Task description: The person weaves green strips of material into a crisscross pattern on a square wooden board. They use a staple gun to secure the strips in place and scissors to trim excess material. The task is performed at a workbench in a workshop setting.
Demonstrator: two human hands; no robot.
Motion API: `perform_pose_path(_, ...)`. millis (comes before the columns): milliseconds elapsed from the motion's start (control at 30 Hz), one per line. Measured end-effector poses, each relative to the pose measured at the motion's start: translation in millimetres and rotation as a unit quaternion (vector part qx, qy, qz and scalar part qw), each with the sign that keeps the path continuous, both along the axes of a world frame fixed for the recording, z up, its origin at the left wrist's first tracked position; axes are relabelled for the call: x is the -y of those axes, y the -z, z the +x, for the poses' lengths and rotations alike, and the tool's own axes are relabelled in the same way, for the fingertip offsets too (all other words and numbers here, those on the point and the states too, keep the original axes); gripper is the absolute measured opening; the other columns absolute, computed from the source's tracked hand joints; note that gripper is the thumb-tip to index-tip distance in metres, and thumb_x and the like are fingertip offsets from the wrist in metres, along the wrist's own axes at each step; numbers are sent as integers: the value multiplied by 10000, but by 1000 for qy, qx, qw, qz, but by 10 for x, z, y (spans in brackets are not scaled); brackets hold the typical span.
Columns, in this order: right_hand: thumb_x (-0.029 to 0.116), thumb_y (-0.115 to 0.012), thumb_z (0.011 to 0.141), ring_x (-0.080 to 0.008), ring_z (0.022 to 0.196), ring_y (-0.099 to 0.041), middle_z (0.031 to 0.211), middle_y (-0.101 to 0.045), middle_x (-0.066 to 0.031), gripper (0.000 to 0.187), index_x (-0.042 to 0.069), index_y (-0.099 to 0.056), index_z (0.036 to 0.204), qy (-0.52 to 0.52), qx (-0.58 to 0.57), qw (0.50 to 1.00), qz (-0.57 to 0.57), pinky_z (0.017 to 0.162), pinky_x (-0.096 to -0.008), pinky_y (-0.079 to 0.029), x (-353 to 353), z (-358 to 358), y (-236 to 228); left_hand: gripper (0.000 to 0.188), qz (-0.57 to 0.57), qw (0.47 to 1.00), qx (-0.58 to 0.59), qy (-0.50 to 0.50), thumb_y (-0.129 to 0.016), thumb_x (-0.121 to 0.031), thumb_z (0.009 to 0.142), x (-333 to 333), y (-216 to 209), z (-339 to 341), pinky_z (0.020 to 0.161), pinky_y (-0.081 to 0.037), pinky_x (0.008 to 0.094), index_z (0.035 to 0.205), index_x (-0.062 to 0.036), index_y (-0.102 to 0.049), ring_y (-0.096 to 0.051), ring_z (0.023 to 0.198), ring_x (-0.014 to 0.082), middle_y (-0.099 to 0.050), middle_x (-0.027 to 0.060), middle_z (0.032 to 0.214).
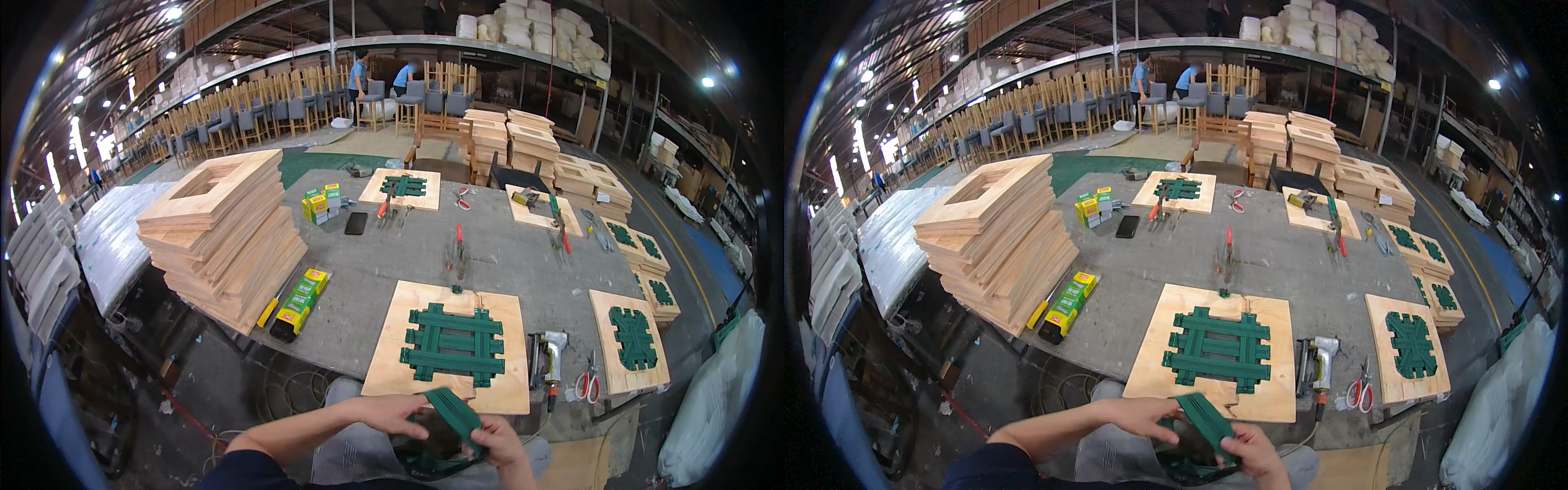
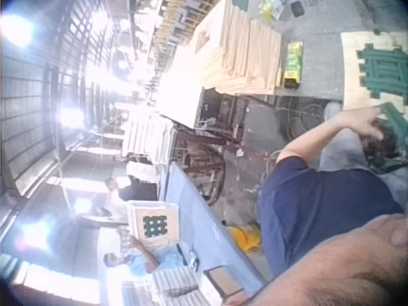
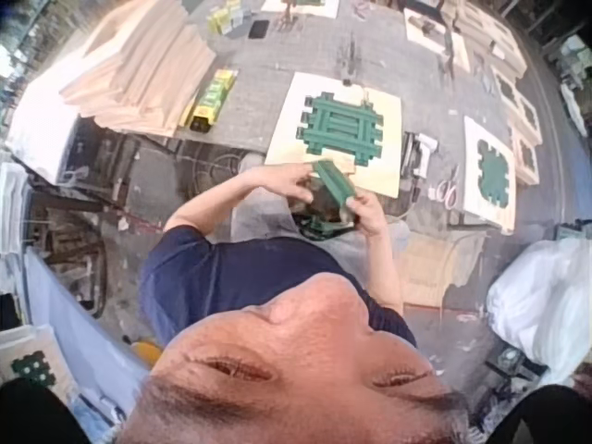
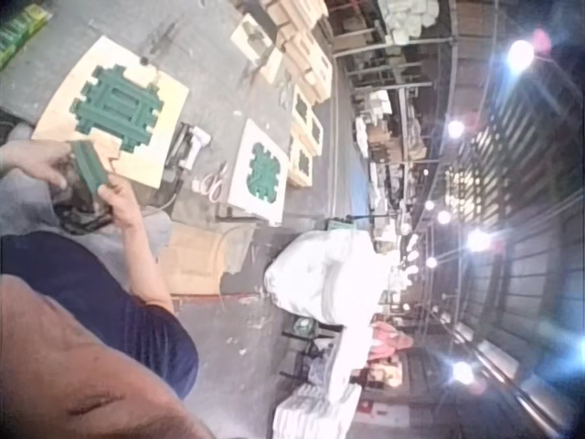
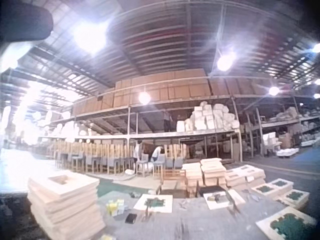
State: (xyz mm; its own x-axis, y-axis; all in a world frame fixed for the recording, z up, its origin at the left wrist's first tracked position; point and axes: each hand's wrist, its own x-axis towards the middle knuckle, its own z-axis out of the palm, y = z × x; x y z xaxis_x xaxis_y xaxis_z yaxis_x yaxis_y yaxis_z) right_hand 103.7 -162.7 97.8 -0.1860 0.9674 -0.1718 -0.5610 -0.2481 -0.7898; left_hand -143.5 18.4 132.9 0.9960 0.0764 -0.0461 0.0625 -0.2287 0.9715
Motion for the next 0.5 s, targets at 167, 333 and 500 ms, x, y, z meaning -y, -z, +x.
perform_pose_path(167,79,-704,959,-159,803,-685,903,-710,-26,137,42,-703,1090,-26,154,988,-19,735,-316,-559,209,-340,374,561,-462,847,106,-241,-495,-280,1099,13,-133,148,1088,-508,449,1588,-62,-325,-608,1283,345,-560,188,1453)
perform_pose_path(333,123,-727,967,-112,845,-682,934,-730,-49,242,-26,-691,1155,-12,155,987,-49,762,-268,-542,-72,-510,212,442,-469,845,56,-251,-441,-274,1119,102,-57,311,968,-587,438,1501,-51,-452,-688,1146,326,-641,184,1347)
perform_pose_path(500,148,-698,1002,-29,826,-607,951,-698,34,204,2,-678,1143,7,186,982,-26,738,-211,-487,-253,-493,300,364,-434,844,69,-306,-471,-230,1110,62,-35,423,937,-601,430,1402,-25,-540,-710,1103,313,-687,182,1261)
